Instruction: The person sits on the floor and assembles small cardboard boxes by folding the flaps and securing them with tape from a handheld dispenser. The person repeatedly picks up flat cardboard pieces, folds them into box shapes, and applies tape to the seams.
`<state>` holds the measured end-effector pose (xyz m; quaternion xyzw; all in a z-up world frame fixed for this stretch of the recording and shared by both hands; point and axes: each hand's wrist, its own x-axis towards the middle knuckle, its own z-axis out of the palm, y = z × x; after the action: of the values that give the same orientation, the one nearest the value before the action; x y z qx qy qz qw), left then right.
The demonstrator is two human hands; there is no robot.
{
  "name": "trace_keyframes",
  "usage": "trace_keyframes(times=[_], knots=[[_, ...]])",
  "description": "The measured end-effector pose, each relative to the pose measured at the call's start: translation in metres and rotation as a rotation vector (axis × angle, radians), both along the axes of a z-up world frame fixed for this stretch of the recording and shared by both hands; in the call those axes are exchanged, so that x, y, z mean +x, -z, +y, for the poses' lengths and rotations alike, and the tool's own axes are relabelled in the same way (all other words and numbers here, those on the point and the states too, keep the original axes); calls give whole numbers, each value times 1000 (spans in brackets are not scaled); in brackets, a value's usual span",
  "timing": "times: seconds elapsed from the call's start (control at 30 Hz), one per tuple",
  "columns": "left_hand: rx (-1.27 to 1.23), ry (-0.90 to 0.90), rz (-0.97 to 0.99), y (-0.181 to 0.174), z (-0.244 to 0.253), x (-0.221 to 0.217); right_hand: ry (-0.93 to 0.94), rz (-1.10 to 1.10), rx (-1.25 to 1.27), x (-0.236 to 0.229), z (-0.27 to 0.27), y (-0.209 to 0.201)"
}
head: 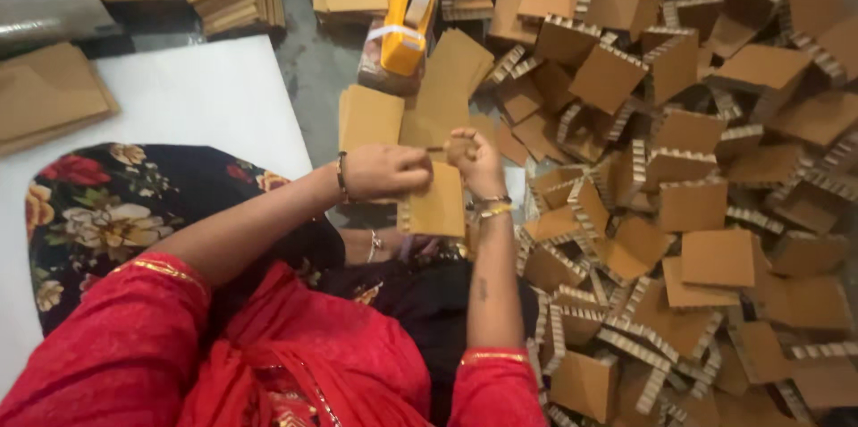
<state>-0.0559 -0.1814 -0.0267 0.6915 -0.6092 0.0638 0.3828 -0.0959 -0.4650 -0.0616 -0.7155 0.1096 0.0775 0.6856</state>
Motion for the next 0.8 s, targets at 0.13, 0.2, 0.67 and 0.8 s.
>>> trace_keyframes(times=[0.13, 0.2, 0.67, 0.8], knots=[[33, -293, 117, -18, -2, -5, -283, -336, -71, -16, 32, -65], [60, -472, 319, -32, 6, -1, -427, -599, -454, -21, 62, -96], [-219, -558, 358, 0, 11, 37, 361, -222, 407, 19, 66, 36], [-110, -527, 386, -1, 21, 50, 197, -501, -388, 14, 57, -9]])
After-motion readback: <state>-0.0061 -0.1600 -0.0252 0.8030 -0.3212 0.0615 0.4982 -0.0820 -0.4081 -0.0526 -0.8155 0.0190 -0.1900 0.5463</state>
